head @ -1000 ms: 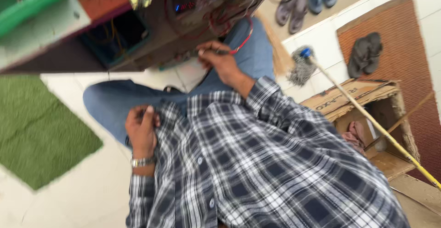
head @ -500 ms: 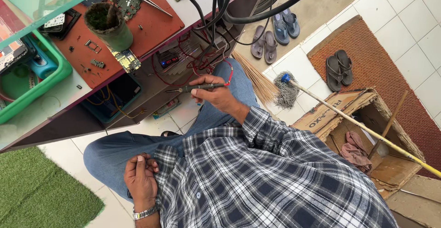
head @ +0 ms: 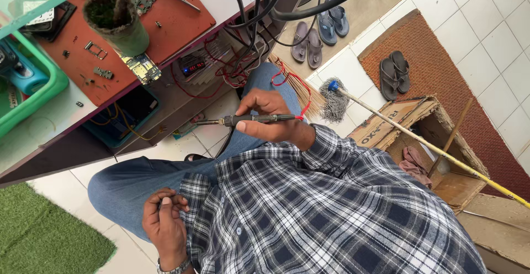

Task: The person sits on the floor holding a soldering iron in one hand and solder wire in the other, soldering a small electronic component held at their lap. They occasionally reach toward the nearby workbench with tools and a power supply, then resume heating and feeding solder to the component.

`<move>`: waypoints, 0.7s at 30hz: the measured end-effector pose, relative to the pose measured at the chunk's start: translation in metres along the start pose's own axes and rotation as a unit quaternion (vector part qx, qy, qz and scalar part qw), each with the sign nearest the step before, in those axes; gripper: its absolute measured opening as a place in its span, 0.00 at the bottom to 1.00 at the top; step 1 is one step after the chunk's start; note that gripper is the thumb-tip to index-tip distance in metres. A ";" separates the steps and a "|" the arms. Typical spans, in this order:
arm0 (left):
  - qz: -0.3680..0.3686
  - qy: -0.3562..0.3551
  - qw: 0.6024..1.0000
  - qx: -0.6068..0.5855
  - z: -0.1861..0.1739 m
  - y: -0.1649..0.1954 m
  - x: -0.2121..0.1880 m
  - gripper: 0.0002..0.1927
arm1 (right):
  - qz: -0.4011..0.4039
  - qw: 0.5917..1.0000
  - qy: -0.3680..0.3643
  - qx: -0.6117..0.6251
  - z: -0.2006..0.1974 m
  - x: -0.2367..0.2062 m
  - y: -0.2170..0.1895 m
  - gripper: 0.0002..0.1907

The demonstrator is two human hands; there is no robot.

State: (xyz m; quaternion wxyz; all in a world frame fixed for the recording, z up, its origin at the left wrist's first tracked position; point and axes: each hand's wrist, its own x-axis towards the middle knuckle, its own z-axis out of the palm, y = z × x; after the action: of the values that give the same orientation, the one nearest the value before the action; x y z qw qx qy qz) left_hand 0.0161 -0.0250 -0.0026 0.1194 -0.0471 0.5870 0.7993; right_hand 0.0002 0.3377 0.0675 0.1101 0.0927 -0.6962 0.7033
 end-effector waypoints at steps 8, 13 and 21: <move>0.085 -0.003 0.989 0.119 0.034 0.059 0.000 0.03 | 0.111 0.980 0.024 0.164 0.034 -0.008 0.032 0.10; 0.119 -0.042 0.977 0.171 0.031 0.080 0.008 0.04 | 0.189 0.917 0.066 0.345 0.064 -0.011 0.058 0.10; 0.269 -0.068 0.910 0.306 0.025 0.085 0.013 0.06 | 0.241 0.864 -0.020 0.442 0.078 -0.016 0.089 0.13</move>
State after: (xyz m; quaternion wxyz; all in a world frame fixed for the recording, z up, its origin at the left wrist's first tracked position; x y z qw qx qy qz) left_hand -0.0160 -0.0232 0.0809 -0.0520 0.2062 0.7840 0.5832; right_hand -0.0113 0.2583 -0.0209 -0.1291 -0.0246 -0.3149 0.9400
